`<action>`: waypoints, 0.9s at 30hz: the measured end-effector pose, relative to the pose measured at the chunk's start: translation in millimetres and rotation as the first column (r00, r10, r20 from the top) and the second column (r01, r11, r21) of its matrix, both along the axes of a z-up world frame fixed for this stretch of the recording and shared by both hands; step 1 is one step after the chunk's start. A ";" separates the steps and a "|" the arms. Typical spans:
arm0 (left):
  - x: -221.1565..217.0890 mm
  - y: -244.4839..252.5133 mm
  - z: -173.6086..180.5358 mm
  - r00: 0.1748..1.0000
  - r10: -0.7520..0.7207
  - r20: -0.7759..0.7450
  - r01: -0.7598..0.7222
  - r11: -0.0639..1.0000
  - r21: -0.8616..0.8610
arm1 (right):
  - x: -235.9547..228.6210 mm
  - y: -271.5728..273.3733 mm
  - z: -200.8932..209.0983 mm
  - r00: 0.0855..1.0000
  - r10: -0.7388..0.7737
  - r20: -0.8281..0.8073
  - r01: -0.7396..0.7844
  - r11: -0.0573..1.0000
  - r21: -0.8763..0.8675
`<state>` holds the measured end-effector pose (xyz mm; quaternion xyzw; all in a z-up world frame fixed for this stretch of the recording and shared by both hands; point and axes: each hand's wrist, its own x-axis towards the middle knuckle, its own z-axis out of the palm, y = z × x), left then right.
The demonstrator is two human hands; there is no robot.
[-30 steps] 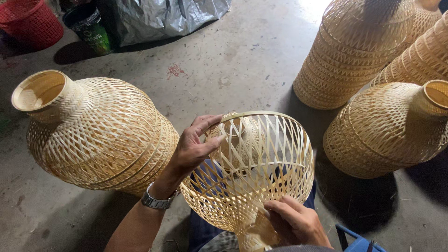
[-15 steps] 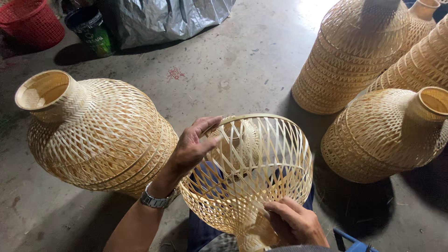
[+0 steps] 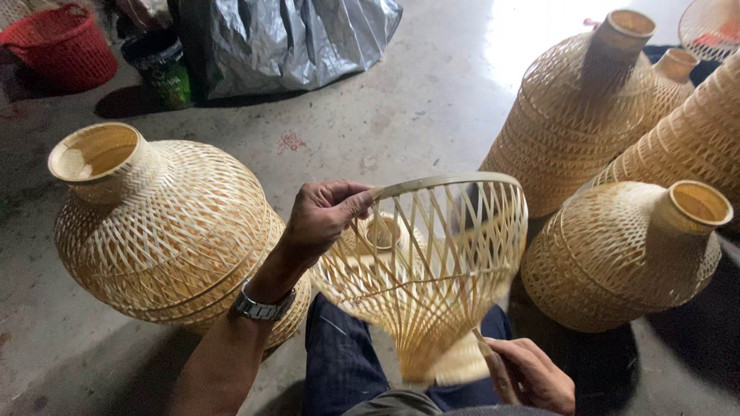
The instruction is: The person weaves thin bamboo strips into a partially completed basket structure, securing the ends and shaping the vessel by hand.
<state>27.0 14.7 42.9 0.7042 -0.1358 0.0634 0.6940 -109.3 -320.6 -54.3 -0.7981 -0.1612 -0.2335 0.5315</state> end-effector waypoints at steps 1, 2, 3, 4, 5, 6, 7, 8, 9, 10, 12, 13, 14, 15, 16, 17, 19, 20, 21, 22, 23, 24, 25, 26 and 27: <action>-0.9 -2.3 5.3 1.000 0.000 0.012 0.000 1.000 0.000 | 3.7 -0.6 -4.9 0.999 -0.041 0.002 0.041 0.999 0.025; -2.7 -4.7 9.2 0.994 0.017 0.111 -0.020 0.999 0.026 | 6.6 -1.6 -9.0 0.997 -0.084 0.002 0.083 0.995 0.052; -3.6 -6.6 12.6 0.977 0.031 0.210 -0.042 0.998 0.049 | 8.7 -3.3 -12.1 0.996 -0.085 0.013 0.084 0.995 0.053; -4.5 -8.3 14.5 0.976 0.028 0.216 -0.040 0.998 0.050 | 8.8 -4.0 -15.2 0.998 -0.068 -0.006 0.068 0.997 0.034; -4.9 -10.1 15.7 0.973 0.071 0.222 -0.085 0.995 0.050 | 9.3 -4.8 -17.3 0.998 -0.051 -0.025 0.051 0.999 0.014; -5.5 -11.7 16.7 0.968 0.115 0.225 -0.130 0.990 0.050 | 10.1 -4.9 -18.6 0.998 -0.053 -0.021 0.053 0.998 0.016; -5.3 -12.5 17.5 0.967 0.113 0.228 -0.128 0.991 0.051 | 11.7 -3.4 -19.4 0.997 -0.057 -0.056 0.056 0.998 -0.020; -5.4 -12.6 17.8 0.954 0.158 0.256 -0.180 0.982 0.062 | 12.5 -2.3 -18.9 0.994 -0.060 -0.091 0.056 0.997 -0.056; -5.3 -11.8 17.9 0.937 0.203 0.283 -0.232 0.970 0.072 | 13.1 -2.6 -17.0 0.994 -0.061 -0.087 0.056 0.997 -0.055; -5.8 -9.8 17.6 0.937 0.203 0.282 -0.232 0.970 0.072 | 12.7 -3.7 -14.5 0.998 -0.014 -0.068 0.011 0.999 -0.051; -5.5 -4.5 17.7 0.926 0.209 0.314 -0.247 0.965 0.087 | 12.8 -3.4 -12.5 0.998 0.033 -0.049 -0.035 0.998 -0.048; -5.1 -2.6 17.4 0.926 0.209 0.314 -0.247 0.965 0.088 | 14.9 -2.4 -13.5 0.994 0.016 -0.108 -0.019 1.000 -0.022; -4.5 -0.5 16.7 0.941 0.200 0.274 -0.230 0.970 0.080 | 16.4 -1.8 -15.6 0.986 0.001 -0.168 0.000 1.000 0.002; -4.0 2.1 16.2 0.953 0.191 0.234 -0.213 0.974 0.072 | 16.4 -2.2 -18.2 0.985 0.001 -0.170 0.000 1.000 0.002; -3.3 5.8 16.6 0.953 0.193 0.235 -0.215 0.974 0.072 | 16.8 -3.1 -20.7 0.973 0.081 -0.215 -0.056 0.991 0.119; -2.1 10.0 17.2 0.972 0.145 0.186 -0.158 0.986 0.059 | 17.3 -4.1 -23.7 0.954 0.165 -0.250 -0.105 0.966 0.236; 0.1 18.8 15.5 0.986 0.096 0.133 -0.102 0.994 0.042 | 16.7 -5.2 -32.0 0.961 0.198 -0.192 -0.152 0.961 0.232; 1.9 22.3 14.2 0.998 0.038 0.049 -0.039 0.999 0.017 | 16.4 -7.9 -35.8 0.964 0.230 -0.132 -0.196 0.954 0.225; 3.9 25.0 12.4 0.999 -0.023 -0.033 0.023 1.000 -0.013 | 16.4 -14.5 -39.1 0.964 0.231 -0.135 -0.197 0.954 0.224; 6.1 26.6 10.0 0.999 -0.021 -0.035 0.021 1.000 -0.016 | 16.6 -24.8 -42.1 0.945 0.317 -0.083 -0.302 0.940 0.156; 8.2 27.9 7.5 0.995 -0.036 -0.096 0.034 0.999 -0.028 | 17.5 -35.0 -47.1 0.914 0.403 -0.037 -0.399 0.913 0.083; 9.1 29.1 4.6 0.986 -0.050 -0.159 0.044 0.998 -0.043 | 20.1 -42.3 -55.2 0.913 0.407 -0.043 -0.402 0.912 0.081; 10.8 28.9 1.3 0.986 -0.047 -0.163 0.040 0.998 -0.047 | 23.3 -46.6 -65.7 0.813 0.578 -0.073 -0.552 0.804 0.221; 12.5 26.5 -3.6 0.970 -0.028 -0.241 0.023 0.999 -0.024 | 20.9 -49.9 -76.8 0.681 0.728 -0.080 -0.660 0.658 0.364; 14.7 23.9 -9.2 0.948 -0.009 -0.317 0.010 1.000 0.000 | 15.9 -52.1 -87.0 0.678 0.730 -0.089 -0.659 0.657 0.366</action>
